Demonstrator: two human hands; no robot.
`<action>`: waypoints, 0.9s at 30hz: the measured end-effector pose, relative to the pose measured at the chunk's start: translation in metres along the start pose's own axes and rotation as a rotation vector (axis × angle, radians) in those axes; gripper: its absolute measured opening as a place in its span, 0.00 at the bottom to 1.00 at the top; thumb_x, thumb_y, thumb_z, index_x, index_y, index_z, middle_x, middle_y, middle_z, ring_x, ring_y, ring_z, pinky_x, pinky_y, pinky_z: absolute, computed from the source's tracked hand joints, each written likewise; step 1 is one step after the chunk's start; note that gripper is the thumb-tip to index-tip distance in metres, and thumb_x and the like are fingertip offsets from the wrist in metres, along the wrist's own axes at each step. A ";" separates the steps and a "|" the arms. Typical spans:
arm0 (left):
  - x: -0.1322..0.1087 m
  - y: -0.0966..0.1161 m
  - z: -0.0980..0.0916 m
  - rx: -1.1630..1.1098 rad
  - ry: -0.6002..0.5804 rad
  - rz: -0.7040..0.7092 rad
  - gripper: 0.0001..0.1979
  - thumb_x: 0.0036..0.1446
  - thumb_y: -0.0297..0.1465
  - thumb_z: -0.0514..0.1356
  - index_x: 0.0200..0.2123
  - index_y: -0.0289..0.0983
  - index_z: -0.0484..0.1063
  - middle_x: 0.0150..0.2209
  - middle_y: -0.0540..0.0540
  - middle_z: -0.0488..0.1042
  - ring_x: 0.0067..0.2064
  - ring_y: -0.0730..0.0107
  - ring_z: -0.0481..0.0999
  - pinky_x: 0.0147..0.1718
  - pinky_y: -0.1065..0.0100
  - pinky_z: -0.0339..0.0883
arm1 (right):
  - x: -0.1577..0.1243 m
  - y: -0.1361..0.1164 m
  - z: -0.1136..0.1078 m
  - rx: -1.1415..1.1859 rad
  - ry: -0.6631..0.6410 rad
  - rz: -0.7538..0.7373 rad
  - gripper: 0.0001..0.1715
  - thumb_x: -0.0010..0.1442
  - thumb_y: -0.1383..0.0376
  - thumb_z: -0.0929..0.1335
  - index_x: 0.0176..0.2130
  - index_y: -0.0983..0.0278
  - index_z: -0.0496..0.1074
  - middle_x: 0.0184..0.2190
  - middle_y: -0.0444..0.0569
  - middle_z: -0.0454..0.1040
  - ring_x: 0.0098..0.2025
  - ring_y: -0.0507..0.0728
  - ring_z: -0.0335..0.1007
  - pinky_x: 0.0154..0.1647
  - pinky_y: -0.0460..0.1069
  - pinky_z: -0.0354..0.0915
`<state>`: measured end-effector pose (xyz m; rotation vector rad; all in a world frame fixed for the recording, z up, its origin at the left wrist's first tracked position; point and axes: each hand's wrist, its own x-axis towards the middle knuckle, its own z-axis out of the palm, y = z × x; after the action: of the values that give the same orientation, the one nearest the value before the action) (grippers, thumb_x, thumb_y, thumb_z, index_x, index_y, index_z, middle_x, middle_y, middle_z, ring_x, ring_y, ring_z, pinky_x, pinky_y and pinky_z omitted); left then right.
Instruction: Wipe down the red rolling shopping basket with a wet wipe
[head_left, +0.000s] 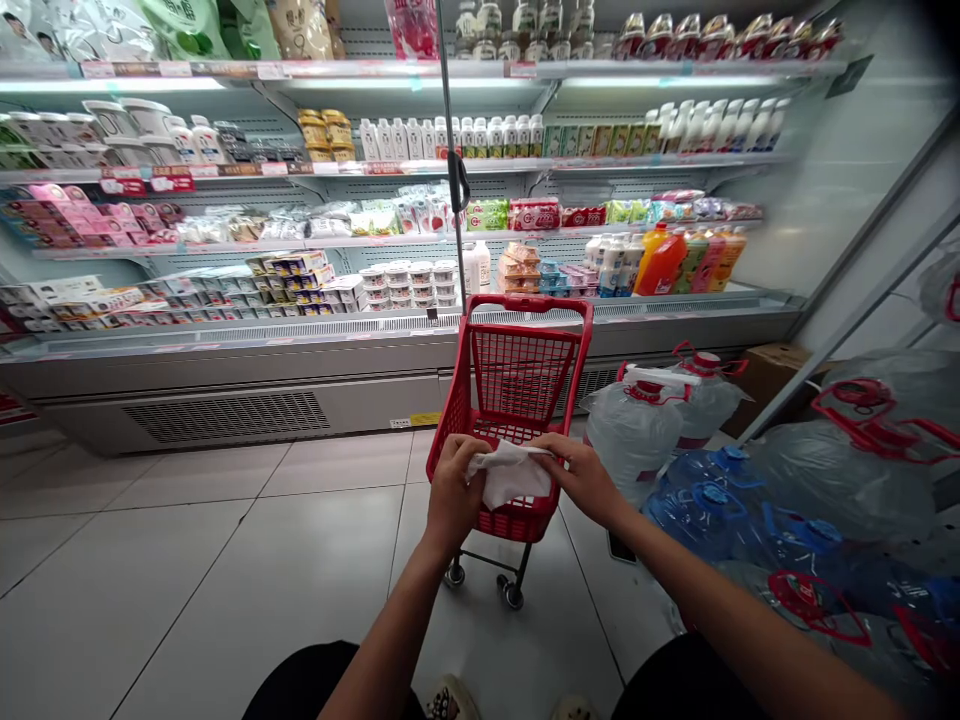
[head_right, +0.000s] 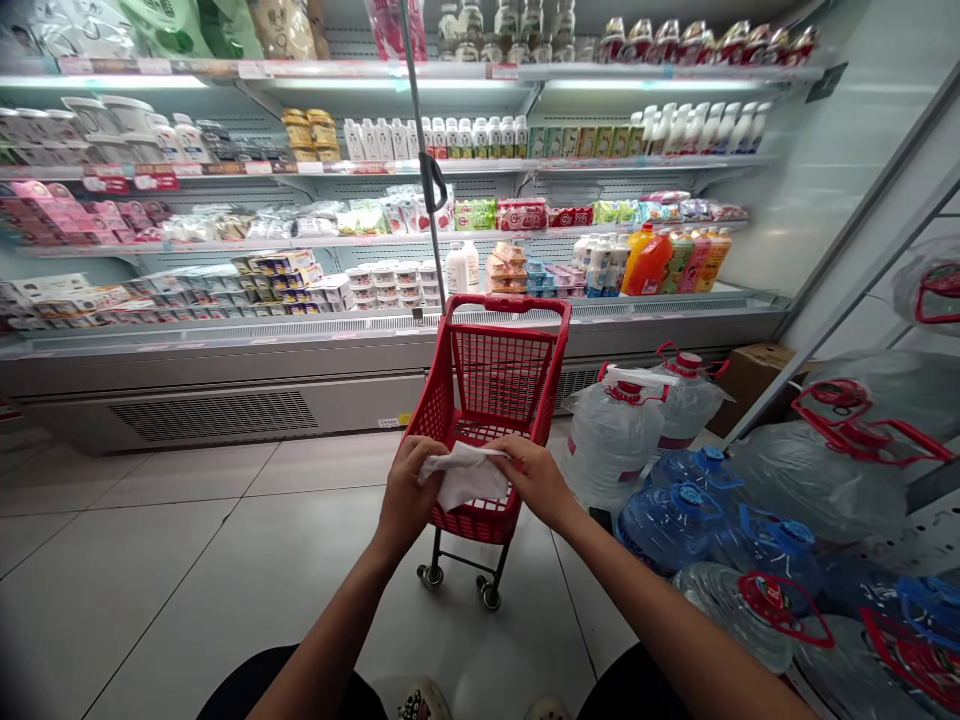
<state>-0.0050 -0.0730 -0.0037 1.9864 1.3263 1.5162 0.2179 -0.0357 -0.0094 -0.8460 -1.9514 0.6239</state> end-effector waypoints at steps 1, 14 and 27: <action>0.000 0.000 0.001 -0.003 0.002 0.004 0.08 0.60 0.24 0.56 0.38 0.41 0.73 0.44 0.45 0.73 0.47 0.63 0.75 0.47 0.63 0.71 | 0.000 0.000 0.001 0.011 0.026 0.045 0.15 0.72 0.57 0.65 0.47 0.58 0.78 0.45 0.50 0.82 0.47 0.61 0.78 0.49 0.54 0.73; -0.006 0.000 0.006 -0.185 -0.163 -0.239 0.11 0.55 0.27 0.59 0.42 0.41 0.65 0.32 0.54 0.74 0.32 0.71 0.73 0.32 0.72 0.66 | 0.007 0.015 0.030 0.275 0.168 0.328 0.19 0.69 0.47 0.63 0.44 0.59 0.71 0.36 0.46 0.76 0.36 0.57 0.71 0.34 0.49 0.69; -0.003 -0.005 0.014 -0.448 -0.242 -0.343 0.22 0.62 0.45 0.65 0.53 0.37 0.75 0.47 0.43 0.81 0.48 0.58 0.79 0.48 0.62 0.73 | 0.014 0.000 0.015 0.395 0.230 0.342 0.24 0.66 0.44 0.67 0.46 0.59 0.74 0.39 0.47 0.78 0.40 0.59 0.73 0.39 0.51 0.70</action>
<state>0.0047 -0.0696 -0.0142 1.5150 1.0483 1.2335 0.1998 -0.0262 -0.0088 -0.9557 -1.4226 1.0251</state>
